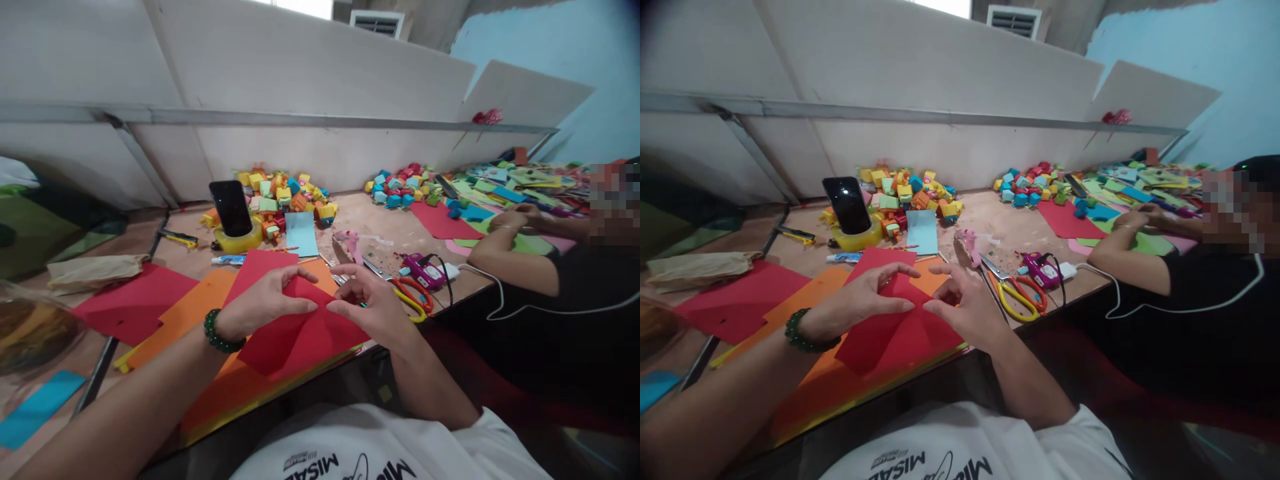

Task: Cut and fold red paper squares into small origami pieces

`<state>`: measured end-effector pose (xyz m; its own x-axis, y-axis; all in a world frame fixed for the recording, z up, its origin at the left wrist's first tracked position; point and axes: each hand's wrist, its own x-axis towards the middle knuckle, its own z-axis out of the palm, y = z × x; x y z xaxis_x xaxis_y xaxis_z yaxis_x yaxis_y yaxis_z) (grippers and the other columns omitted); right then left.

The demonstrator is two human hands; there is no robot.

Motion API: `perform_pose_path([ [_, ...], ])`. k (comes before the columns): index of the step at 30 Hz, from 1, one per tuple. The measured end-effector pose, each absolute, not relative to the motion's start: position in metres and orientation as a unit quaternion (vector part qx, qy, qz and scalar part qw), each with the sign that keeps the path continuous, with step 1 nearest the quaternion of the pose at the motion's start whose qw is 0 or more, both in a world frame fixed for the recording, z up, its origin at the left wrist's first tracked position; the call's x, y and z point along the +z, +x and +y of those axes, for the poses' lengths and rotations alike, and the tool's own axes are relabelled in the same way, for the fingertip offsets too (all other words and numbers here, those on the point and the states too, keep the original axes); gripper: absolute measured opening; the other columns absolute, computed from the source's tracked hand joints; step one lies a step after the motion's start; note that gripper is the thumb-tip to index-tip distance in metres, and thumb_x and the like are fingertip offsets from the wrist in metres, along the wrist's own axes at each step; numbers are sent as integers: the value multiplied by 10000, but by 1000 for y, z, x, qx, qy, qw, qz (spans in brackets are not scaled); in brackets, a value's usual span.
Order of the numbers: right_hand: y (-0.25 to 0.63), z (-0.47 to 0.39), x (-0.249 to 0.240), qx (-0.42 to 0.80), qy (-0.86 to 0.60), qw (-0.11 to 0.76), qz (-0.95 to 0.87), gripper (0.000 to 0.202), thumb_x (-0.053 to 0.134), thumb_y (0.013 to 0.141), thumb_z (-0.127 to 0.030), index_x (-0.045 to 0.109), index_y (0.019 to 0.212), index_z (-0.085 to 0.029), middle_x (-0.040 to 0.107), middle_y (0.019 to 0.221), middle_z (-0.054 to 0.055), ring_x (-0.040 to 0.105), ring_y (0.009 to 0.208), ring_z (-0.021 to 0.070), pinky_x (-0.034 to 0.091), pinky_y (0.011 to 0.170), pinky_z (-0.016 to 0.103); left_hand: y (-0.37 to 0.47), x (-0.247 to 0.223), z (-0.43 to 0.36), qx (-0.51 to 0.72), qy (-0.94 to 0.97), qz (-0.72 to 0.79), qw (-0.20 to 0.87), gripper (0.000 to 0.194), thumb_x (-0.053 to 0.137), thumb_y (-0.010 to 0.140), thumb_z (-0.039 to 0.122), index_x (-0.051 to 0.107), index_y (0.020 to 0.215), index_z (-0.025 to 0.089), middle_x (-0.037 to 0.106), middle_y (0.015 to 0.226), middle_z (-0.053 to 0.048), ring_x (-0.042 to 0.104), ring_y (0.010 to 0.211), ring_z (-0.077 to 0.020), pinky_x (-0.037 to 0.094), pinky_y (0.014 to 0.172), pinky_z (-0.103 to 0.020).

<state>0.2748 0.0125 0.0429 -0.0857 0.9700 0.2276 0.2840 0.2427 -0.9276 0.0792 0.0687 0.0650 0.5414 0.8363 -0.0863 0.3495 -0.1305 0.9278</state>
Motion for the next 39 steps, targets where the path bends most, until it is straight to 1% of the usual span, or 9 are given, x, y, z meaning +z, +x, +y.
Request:
perform_pose_path([
  [2,274,13,42,373,-497,448,-642,422,702,728,-239,587,1132,-207,667,679,-24,607,612,129,454,579,243,79,62,69,244,709,427,505,465,759,587,359,621,1001,200,451,645,69,434,616,-130,353,542,-232],
  [4,274,13,42,377,-501,436,-646,423,695,729,-224,583,1136,-206,668,677,-27,608,604,126,451,568,238,78,60,70,234,710,428,508,449,760,585,368,613,973,196,411,614,81,402,582,-120,332,519,-229],
  [8,271,13,42,373,-507,422,-652,423,692,729,-200,583,1137,-211,666,685,-31,610,612,122,455,566,231,74,55,73,229,713,408,522,354,751,608,365,625,892,195,542,699,41,502,669,-143,406,574,-235],
  [12,268,14,40,351,-508,416,-667,400,676,752,-198,583,1140,-220,660,700,-32,602,617,120,465,582,238,71,49,78,249,713,420,503,409,782,579,356,650,936,207,635,859,5,575,820,-190,468,681,-262],
  [14,267,16,39,346,-505,408,-677,398,662,762,-195,577,1150,-215,648,702,-31,599,625,120,468,588,239,70,47,79,246,714,417,506,397,784,582,360,656,925,207,652,871,7,591,841,-194,475,710,-268],
  [20,261,23,38,342,-499,404,-686,378,636,778,-197,558,1148,-204,622,733,-26,590,645,114,482,614,241,70,51,76,202,683,393,581,234,748,621,341,693,779,178,699,726,-7,626,703,-177,462,616,-252],
  [26,259,21,39,331,-491,420,-688,359,615,785,-186,557,1139,-195,634,705,-32,602,640,117,478,613,239,70,53,75,180,683,396,586,192,730,630,341,750,717,171,719,664,-17,610,621,-165,437,554,-240],
  [36,251,18,35,273,-471,405,-735,389,582,790,-97,550,1166,-192,692,764,-4,648,690,134,519,669,256,66,55,75,194,783,349,478,208,632,704,336,740,738,161,718,676,-16,589,630,-138,453,605,-227],
  [39,253,16,34,249,-460,406,-749,387,575,824,-124,537,1202,-202,697,788,1,661,722,143,528,700,274,67,59,72,201,791,356,456,217,600,720,346,726,738,170,715,691,-10,595,650,-139,459,626,-225],
])
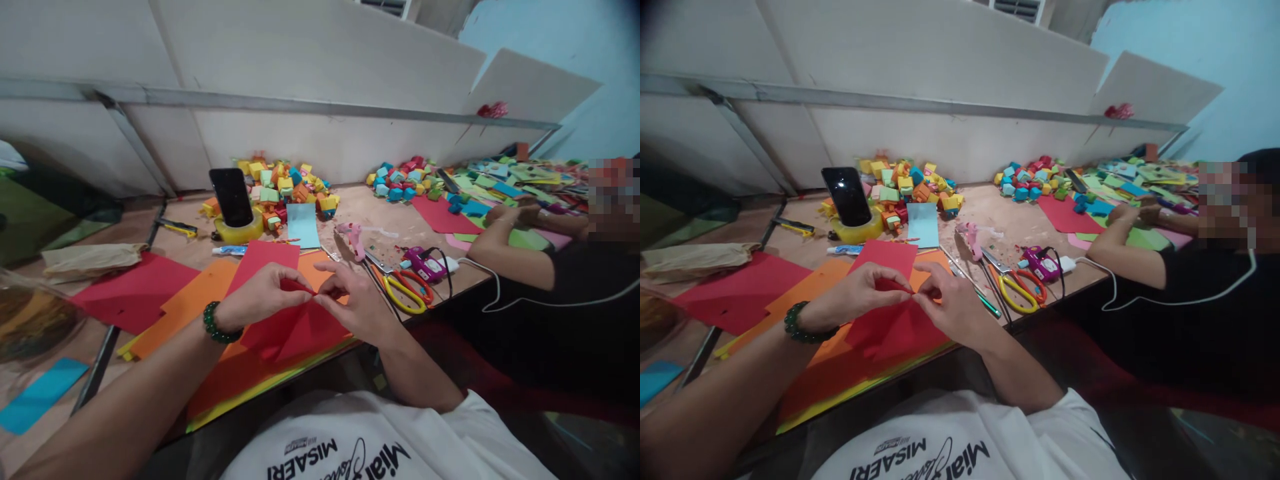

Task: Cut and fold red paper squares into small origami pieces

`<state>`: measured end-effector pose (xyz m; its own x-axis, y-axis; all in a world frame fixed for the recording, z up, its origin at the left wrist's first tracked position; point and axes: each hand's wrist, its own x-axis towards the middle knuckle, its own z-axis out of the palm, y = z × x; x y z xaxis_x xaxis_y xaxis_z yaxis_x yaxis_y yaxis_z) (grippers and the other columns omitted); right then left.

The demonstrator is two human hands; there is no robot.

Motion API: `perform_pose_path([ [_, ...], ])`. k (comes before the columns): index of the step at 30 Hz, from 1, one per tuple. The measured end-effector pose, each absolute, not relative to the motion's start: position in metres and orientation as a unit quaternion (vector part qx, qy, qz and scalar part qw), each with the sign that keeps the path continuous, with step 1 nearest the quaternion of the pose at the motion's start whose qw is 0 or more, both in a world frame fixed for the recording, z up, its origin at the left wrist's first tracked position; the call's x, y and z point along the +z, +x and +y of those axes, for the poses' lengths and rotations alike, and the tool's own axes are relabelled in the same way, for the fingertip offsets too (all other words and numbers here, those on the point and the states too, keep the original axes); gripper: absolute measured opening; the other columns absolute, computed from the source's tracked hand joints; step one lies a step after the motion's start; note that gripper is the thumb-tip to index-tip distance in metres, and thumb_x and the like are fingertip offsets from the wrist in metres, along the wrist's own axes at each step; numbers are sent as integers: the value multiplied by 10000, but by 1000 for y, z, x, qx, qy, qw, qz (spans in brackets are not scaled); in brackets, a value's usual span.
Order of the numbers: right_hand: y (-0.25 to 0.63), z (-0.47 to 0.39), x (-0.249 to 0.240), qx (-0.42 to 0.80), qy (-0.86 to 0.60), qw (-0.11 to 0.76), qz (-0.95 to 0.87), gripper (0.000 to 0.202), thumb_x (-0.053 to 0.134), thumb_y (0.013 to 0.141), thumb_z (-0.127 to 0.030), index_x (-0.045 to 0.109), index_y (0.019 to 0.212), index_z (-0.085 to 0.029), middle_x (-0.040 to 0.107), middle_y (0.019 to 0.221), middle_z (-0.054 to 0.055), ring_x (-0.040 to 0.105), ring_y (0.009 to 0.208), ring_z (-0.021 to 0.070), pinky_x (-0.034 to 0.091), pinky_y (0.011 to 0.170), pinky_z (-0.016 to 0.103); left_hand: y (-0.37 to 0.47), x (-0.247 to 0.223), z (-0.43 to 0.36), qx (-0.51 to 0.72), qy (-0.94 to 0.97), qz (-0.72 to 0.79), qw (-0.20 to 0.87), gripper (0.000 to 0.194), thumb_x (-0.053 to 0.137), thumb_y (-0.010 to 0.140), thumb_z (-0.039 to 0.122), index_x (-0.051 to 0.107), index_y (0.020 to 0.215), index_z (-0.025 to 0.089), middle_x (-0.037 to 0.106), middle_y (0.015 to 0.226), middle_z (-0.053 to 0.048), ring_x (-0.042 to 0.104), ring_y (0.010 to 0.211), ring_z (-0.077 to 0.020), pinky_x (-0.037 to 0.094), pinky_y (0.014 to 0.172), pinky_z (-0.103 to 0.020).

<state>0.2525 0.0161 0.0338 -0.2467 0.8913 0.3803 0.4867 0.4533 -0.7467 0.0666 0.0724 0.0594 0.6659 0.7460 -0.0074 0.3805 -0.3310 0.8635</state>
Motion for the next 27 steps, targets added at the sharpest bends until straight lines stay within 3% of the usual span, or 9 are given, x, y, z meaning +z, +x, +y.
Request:
perform_pose_path([
  [4,267,13,29,186,-488,451,-724,433,637,854,-269,522,1269,-226,692,1047,65,647,1022,204,497,924,373,66,70,68,246,768,390,444,216,608,693,380,695,677,184,694,660,0,584,629,-136,455,594,-214],
  [8,291,16,21,95,-502,619,-596,488,711,795,-378,549,1231,-233,602,1248,107,563,1187,250,446,1011,432,64,78,66,341,735,410,419,222,637,668,393,679,652,175,647,612,-1,539,578,-124,436,544,-214],
  [11,302,23,15,132,-482,698,-513,549,736,731,-500,560,1176,-230,644,1150,116,610,1098,259,504,919,422,62,80,65,400,730,389,394,167,653,673,338,680,649,176,645,623,-6,551,599,-126,449,573,-220],
  [14,302,28,12,272,-466,687,-487,601,783,636,-555,588,1103,-231,699,939,80,667,901,240,552,777,380,63,79,63,428,737,362,378,119,653,681,285,676,628,181,653,627,-11,572,605,-130,468,592,-226],
  [19,293,26,17,415,-429,695,-401,605,877,511,-368,606,1032,-218,645,638,-52,633,600,139,548,631,281,64,73,62,444,732,365,367,79,673,660,270,697,637,198,664,626,-7,590,605,-134,480,583,-218],
  [27,289,18,20,377,-428,714,-406,474,817,615,-313,594,1019,-209,661,632,-50,647,601,139,528,594,254,57,54,81,433,626,442,474,276,823,538,410,675,620,193,634,610,3,551,565,-130,446,486,-196],
])
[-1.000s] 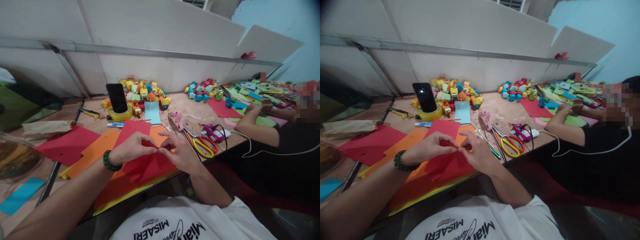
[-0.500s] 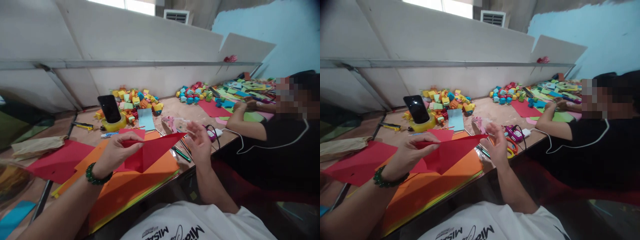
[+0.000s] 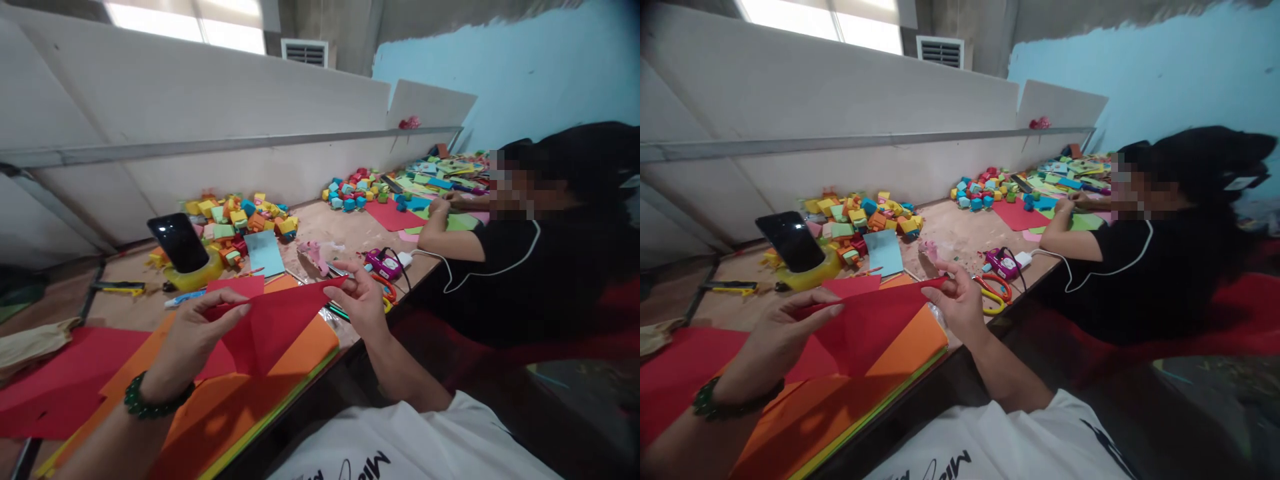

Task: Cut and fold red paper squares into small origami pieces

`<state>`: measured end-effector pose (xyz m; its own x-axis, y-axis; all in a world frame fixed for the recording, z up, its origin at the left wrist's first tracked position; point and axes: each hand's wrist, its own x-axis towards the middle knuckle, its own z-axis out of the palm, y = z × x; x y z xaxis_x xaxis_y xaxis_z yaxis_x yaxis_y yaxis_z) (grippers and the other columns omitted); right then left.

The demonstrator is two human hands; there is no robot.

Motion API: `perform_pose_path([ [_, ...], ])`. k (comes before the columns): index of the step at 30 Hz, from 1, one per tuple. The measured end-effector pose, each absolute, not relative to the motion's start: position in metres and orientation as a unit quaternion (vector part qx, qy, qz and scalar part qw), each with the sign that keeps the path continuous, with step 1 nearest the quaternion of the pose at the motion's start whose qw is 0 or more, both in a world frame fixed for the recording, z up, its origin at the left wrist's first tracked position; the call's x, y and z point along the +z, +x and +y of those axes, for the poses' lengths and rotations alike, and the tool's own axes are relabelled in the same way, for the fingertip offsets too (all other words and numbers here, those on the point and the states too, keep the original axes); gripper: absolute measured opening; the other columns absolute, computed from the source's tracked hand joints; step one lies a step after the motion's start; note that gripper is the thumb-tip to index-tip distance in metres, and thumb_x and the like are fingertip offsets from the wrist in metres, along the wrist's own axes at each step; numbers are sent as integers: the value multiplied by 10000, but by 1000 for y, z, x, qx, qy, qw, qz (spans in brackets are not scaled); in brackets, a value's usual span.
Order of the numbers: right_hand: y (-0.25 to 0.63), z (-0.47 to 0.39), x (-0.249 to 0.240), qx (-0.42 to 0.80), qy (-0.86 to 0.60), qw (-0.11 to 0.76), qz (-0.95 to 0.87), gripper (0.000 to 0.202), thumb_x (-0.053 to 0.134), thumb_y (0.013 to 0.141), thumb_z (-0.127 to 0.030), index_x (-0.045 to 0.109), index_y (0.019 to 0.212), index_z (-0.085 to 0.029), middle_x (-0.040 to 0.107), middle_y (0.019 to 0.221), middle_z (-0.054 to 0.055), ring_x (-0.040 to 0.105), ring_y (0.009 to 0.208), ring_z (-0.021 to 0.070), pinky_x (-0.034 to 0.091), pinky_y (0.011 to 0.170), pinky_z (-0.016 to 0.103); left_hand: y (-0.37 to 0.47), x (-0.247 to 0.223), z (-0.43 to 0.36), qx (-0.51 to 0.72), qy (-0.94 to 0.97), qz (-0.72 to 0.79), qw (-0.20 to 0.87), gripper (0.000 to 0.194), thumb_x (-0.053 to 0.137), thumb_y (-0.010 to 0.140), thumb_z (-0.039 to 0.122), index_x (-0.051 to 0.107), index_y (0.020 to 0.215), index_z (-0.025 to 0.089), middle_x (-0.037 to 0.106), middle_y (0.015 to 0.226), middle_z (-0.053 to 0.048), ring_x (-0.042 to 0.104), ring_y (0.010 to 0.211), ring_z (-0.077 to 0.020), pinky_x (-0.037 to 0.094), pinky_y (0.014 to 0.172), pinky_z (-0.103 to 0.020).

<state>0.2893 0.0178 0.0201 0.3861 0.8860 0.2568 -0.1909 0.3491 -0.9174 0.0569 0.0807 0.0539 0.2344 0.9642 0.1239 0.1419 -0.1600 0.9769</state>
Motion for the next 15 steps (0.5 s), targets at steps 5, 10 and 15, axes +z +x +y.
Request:
perform_pose_path([
  [5,290,13,11,309,-457,697,-457,434,688,801,-365,570,1186,-203,632,655,-34,632,628,131,510,615,248,55,46,88,407,591,456,527,331,853,521,431,683,665,187,656,635,-1,584,575,-138,461,499,-198],
  [10,296,19,0,281,-469,704,-454,532,717,777,-316,509,1259,-226,673,787,-9,666,747,151,539,720,278,54,44,90,388,566,472,553,357,861,521,414,644,667,170,634,606,15,558,521,-109,413,453,-173],
  [15,321,27,-9,306,-488,665,-475,528,703,786,-316,511,1271,-229,685,787,-1,662,721,167,548,709,311,57,47,85,331,576,474,578,314,823,599,381,650,738,159,642,615,9,561,517,-106,409,461,-180],
])
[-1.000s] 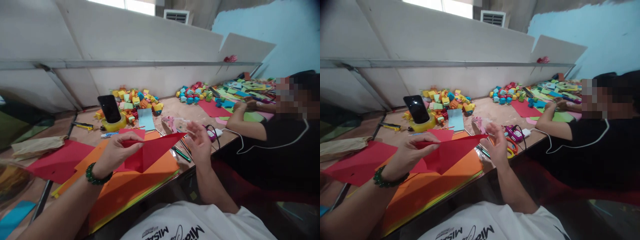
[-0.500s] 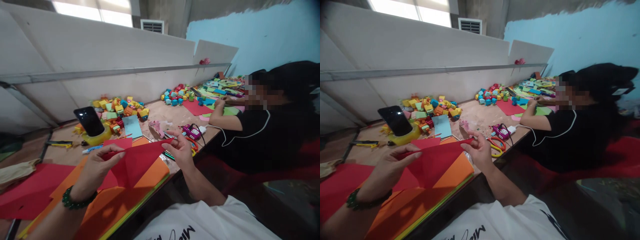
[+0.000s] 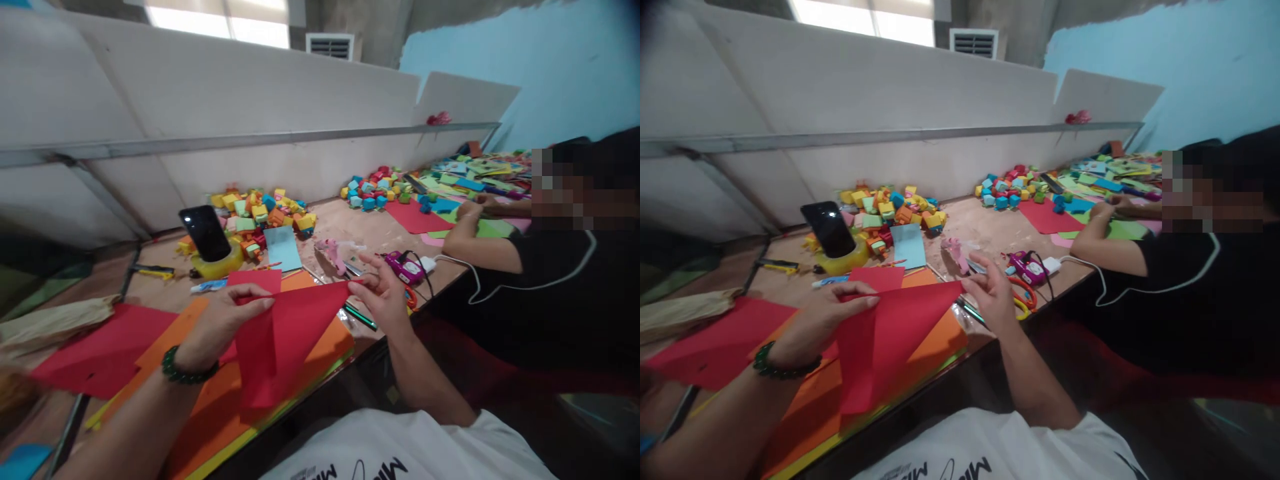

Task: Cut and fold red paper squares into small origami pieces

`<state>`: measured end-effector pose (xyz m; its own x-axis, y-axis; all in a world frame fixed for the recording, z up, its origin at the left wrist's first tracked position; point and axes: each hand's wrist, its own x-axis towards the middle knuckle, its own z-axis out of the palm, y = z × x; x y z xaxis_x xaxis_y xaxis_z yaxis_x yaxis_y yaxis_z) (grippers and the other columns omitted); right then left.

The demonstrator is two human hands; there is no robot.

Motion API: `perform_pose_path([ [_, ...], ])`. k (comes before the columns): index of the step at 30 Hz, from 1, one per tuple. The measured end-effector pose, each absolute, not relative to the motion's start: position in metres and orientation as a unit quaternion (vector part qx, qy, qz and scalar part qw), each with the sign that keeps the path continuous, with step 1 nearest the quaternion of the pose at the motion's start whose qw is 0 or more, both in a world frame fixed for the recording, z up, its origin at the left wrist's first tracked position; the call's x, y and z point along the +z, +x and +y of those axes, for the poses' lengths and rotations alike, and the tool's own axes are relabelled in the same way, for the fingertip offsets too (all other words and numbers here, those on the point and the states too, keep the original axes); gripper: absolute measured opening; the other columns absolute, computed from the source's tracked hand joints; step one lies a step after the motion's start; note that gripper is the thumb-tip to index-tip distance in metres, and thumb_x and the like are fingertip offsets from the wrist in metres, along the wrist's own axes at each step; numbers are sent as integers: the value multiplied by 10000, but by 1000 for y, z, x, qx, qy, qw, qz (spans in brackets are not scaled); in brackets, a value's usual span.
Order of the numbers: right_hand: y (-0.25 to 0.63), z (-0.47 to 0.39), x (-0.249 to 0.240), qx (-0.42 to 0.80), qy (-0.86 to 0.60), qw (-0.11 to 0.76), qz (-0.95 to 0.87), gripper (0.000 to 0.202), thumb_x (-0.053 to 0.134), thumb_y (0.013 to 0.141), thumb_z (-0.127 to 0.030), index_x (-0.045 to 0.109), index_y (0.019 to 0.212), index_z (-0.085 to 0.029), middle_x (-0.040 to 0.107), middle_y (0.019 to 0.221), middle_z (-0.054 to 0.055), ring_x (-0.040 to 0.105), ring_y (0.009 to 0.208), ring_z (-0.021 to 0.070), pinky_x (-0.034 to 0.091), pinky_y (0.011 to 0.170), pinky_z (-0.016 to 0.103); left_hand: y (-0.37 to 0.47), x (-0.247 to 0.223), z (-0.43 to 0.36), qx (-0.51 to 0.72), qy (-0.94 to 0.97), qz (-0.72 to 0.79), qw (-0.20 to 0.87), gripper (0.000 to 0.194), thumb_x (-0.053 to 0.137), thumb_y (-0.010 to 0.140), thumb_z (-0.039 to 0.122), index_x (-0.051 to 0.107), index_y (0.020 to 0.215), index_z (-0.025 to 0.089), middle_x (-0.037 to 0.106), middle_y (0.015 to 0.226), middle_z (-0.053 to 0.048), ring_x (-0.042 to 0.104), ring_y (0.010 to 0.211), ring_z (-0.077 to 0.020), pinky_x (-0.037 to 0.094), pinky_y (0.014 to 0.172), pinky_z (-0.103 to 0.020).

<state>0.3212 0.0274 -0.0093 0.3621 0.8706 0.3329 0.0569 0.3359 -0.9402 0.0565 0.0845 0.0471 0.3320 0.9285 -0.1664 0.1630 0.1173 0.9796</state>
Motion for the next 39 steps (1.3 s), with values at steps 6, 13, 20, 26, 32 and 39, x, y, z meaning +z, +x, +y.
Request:
perform_pose_path([
  [6,309,17,37,60,-538,549,-637,290,616,859,-351,629,1135,-262,698,1038,72,637,996,256,497,921,446,64,63,75,288,595,475,580,273,802,553,376,666,651,160,649,575,8,562,512,-110,427,487,-199],
  [13,263,22,56,224,-453,385,-772,336,664,820,-254,606,1148,-219,723,900,42,680,843,197,520,764,324,64,65,72,253,686,454,509,216,723,620,375,674,653,167,670,632,-7,586,596,-137,452,557,-231],
  [20,255,35,48,301,-465,400,-730,285,628,774,-128,600,1045,-214,660,711,-30,616,684,135,457,665,255,63,69,71,266,772,426,389,193,632,729,363,696,741,181,704,739,-27,637,722,-181,510,663,-273],
  [26,247,62,18,357,-505,403,-674,282,617,754,-146,583,1029,-200,594,653,-56,566,622,120,422,607,234,65,62,38,235,887,397,29,330,551,872,324,646,1163,201,641,1229,-121,574,1154,-298,426,1014,-492],
  [32,239,80,-23,341,-548,367,-670,297,631,758,-138,565,1042,-192,586,667,-62,578,637,118,431,632,235,78,9,1,17,935,345,-79,622,481,902,554,552,1328,107,572,1351,-185,481,1289,-311,342,1096,-495],
  [39,237,80,-34,303,-576,318,-689,277,627,789,-139,568,1053,-199,602,675,-54,595,656,132,426,641,244,65,-12,-5,-24,940,334,-69,898,406,807,752,480,1388,71,546,1369,-217,477,1285,-326,317,1102,-483],
])
